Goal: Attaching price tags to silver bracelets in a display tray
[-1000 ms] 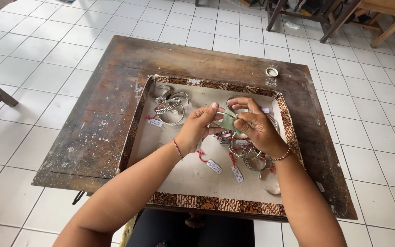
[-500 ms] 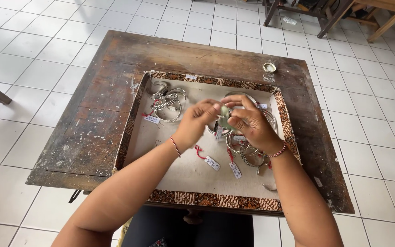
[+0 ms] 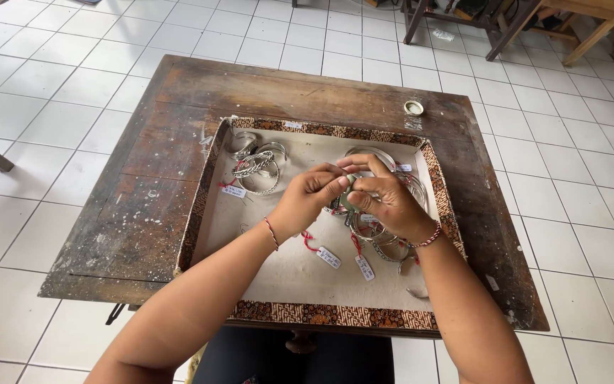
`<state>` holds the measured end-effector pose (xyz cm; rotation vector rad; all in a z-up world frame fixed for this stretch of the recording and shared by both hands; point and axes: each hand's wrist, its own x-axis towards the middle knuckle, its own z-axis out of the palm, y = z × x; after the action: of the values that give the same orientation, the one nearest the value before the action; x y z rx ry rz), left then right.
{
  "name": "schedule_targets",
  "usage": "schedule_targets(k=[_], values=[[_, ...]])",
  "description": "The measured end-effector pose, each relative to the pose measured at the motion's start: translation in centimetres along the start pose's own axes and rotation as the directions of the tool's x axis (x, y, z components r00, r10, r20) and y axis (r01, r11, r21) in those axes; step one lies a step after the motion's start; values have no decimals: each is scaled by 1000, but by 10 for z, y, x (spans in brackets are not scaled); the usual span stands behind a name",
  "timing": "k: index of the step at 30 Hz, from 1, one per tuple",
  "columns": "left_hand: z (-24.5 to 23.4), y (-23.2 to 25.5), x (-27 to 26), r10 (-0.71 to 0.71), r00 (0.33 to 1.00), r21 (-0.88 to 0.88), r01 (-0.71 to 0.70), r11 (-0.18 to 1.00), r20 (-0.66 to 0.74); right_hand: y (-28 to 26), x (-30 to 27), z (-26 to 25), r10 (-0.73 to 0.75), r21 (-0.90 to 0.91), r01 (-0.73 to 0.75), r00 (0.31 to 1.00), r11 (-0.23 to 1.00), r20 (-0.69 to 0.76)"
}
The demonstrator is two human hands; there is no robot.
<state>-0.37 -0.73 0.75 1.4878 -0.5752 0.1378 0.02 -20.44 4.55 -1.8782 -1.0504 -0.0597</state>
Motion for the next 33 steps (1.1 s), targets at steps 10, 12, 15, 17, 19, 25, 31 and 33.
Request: schedule_targets(k=[10,12,15,17,19,25,31,33], values=[[1,17,-2,-295,955,-606,215,766,-34,3,-1,-7,23,149,-9,995,989,-97],[-11,-11,2,-30,991,24,34,999,-128,-4,0,-8,14,-28,-18,989,999,-149],[-1,-11,-3,113,993,208,-101,973,-46,-2,1,-2,-4,-164,-27,982,986,-189],[1,-31,-4,90,995,214,-81,974,-33,-7,0,0,-20,-209,-21,981,978,-193],[2,-43,-4,68,997,222,-61,973,-24,-3,-1,4,-39,-253,-11,981,967,-192],[11,-37,3,-30,986,-231,-10,973,-167,-4,4,6,-93,-210,60,984,976,-152],[10,-7,2,-170,959,-581,8,814,-225,-1,1,11,-101,-87,89,983,992,-153],[10,-22,2,27,984,-252,-71,965,-176,-1,3,16,-58,-101,43,987,994,-148]])
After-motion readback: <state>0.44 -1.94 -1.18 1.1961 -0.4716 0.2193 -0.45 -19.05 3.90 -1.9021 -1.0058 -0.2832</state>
